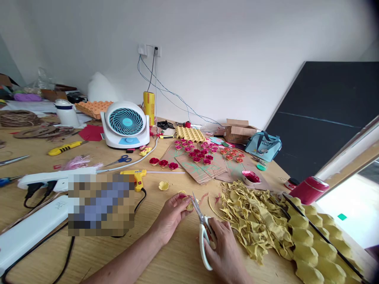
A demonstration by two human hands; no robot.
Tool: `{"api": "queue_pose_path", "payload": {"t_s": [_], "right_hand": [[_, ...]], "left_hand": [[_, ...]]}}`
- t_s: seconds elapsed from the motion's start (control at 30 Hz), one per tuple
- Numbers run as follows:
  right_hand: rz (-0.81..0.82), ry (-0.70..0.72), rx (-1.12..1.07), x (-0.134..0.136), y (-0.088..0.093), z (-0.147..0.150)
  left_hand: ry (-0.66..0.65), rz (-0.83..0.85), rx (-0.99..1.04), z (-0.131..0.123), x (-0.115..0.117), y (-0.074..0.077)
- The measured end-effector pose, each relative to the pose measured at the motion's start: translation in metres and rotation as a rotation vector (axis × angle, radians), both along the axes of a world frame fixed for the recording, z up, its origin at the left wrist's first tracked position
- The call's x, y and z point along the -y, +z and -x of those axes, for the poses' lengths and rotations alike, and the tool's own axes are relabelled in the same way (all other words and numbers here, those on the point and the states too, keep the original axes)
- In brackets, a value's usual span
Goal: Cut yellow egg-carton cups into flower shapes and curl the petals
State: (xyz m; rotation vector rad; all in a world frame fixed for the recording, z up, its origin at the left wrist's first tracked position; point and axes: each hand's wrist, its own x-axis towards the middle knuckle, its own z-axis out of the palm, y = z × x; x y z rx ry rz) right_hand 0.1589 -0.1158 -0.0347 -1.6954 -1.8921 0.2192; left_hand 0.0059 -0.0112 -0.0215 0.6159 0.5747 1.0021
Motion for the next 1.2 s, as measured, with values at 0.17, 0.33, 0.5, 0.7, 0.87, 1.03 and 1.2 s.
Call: {"api": "queue_pose_path", "payload": {"t_s": [0.17,0.33,0.5,0.7,0.87,1.03,1.2], "right_hand": [[0.004,-0.019,0.016,-0.0015,-0.0032,-0.0008],[0.037,-0.040,0.031,-0.0009,-0.0028,-0.0008],[0.016,-0.036,0.048,-0.0014,-0.0020,-0.0011],[-0.053,-0.046,0.043,-0.0013,0.0011,-0.0011],[-0.098,-0.063,0.058,-0.0010,-0.0002,-0.0019],[-0.092,-0.082,0.061,-0.0016,-0.0027,-0.0027],[-0.093,-0.082,0.056,-0.0016,-0.0028,-0.0031]], "left_hand": [[-0.020,-0.024,0.019,0.0000,0.0005,0.0016],[-0.053,-0.069,-0.034,0.0016,0.0011,-0.0001],[-0.007,-0.179,-0.128,0.0019,0.0005,-0.0017],[0.029,-0.319,-0.265,-0.0002,0.0022,0.0023],[0.049,-0.242,-0.232,0.0003,0.0003,0.0000],[0.084,-0.108,-0.160,0.0006,-0.0016,-0.0009],[0.093,-0.035,-0.113,0.0003,-0.0019,0.0005]]}}
